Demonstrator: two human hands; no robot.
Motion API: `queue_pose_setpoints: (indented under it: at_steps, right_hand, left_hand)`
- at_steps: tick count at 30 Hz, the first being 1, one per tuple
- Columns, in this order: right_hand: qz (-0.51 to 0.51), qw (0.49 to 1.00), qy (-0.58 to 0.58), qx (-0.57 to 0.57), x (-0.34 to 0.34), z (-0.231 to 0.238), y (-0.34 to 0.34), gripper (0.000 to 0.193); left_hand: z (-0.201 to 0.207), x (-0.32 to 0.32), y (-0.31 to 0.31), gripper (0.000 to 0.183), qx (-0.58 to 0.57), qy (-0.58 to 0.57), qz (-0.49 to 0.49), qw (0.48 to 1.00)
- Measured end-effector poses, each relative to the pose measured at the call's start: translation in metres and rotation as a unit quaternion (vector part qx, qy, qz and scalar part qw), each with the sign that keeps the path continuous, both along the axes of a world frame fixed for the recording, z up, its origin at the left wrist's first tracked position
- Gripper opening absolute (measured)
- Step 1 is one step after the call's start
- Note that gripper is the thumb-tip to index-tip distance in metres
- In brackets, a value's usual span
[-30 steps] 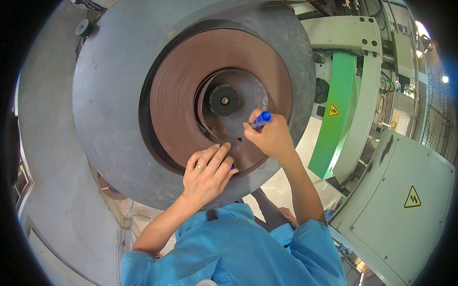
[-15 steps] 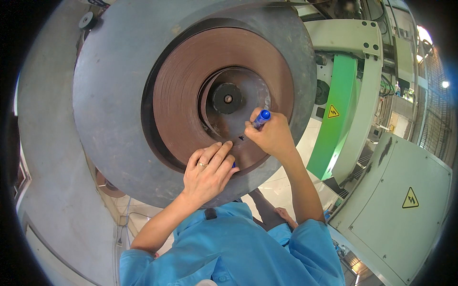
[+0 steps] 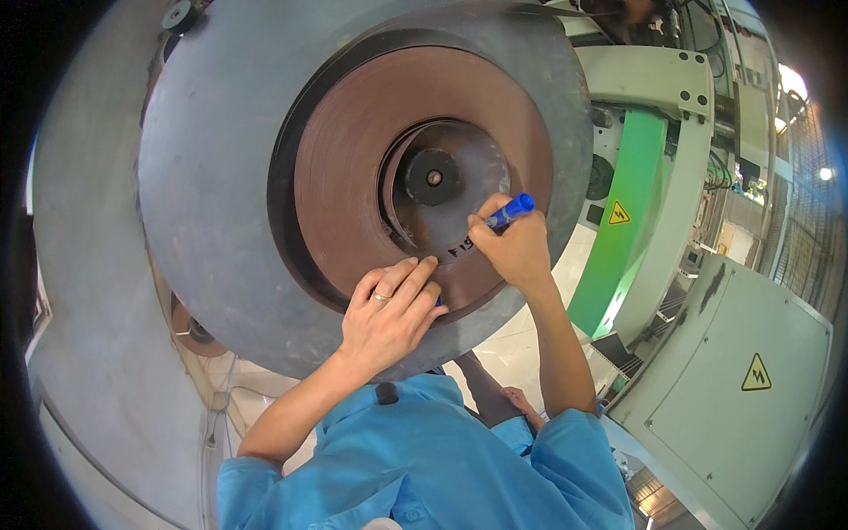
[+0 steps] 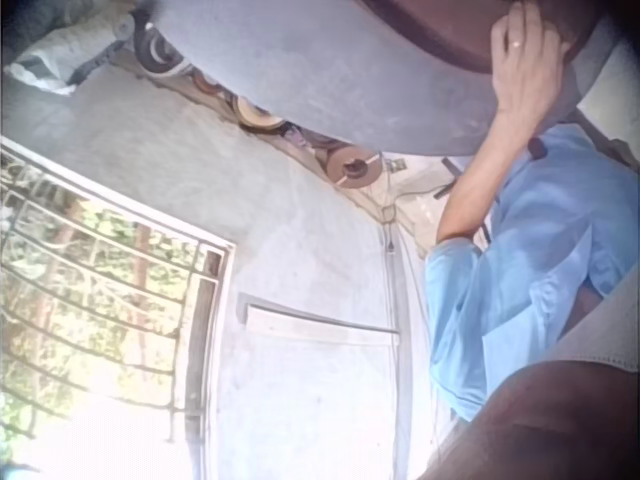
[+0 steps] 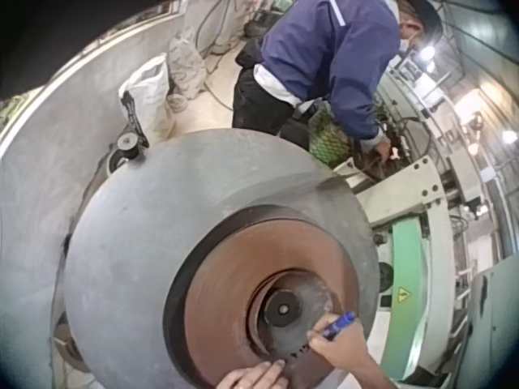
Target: The person picks up rolls of material, marks them with a blue marker, and places them back on the floor. They also interact with a control panel and a large machine.
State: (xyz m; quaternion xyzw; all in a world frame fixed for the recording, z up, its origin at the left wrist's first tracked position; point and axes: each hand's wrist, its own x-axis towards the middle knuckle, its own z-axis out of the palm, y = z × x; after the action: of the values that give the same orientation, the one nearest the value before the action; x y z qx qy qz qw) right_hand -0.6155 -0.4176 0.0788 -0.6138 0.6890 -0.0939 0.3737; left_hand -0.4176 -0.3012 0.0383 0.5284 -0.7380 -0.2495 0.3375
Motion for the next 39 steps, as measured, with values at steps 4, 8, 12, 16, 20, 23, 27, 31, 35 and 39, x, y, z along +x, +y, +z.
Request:
queue_pose_setpoints:
  at_steps: [4, 8, 12, 16, 20, 23, 27, 31, 35, 39]
  right_hand:
    - [-0.042, 0.996, -0.062, -0.041, 0.000, 0.008, 0.001, 0.013]
    - [-0.109, 0.973, -0.156, -0.128, 0.022, 0.034, -0.003, 0.011]
    - [-0.026, 0.907, -0.386, -0.166, 0.078, 0.038, 0.001, 0.032]
    - [0.069, 0.876, -0.462, -0.117, 0.135, 0.041, 0.042, 0.042]
    - [0.135, 0.884, -0.438, -0.090, 0.182, 0.063, 0.103, 0.042]
    - [0.158, 0.904, -0.382, -0.105, 0.214, 0.067, 0.156, 0.038]
    - [0.150, 0.904, -0.397, -0.054, 0.271, 0.033, 0.236, 0.032]
    - [0.125, 0.933, -0.330, 0.071, 0.345, -0.038, 0.310, 0.033]
    - [0.153, 0.930, -0.286, 0.174, 0.410, -0.128, 0.359, 0.031]
    - [0.211, 0.922, -0.238, 0.223, 0.445, -0.240, 0.392, 0.031]
  left_hand:
    - [0.000, -0.001, 0.000, 0.028, 0.002, 0.012, 0.005, 1.000]
    - [0.009, 0.008, 0.001, 0.029, 0.034, 0.106, -0.009, 0.994]
    - [0.040, 0.029, 0.032, 0.033, -0.037, 0.219, 0.098, 0.970]
    - [0.058, 0.066, 0.100, 0.023, 0.041, 0.333, 0.261, 0.905]
    - [0.024, 0.101, 0.173, 0.025, 0.169, 0.512, 0.470, 0.699]
    - [-0.058, 0.145, 0.241, 0.024, 0.195, 0.557, 0.531, 0.608]
    - [-0.177, 0.199, 0.354, 0.026, 0.362, 0.488, 0.544, 0.579]
    - [-0.268, 0.243, 0.450, 0.027, 0.475, 0.276, 0.522, 0.652]
    - [-0.336, 0.291, 0.503, 0.028, 0.543, 0.210, 0.537, 0.611]
    - [-0.408, 0.330, 0.523, 0.038, 0.581, 0.058, 0.488, 0.649]
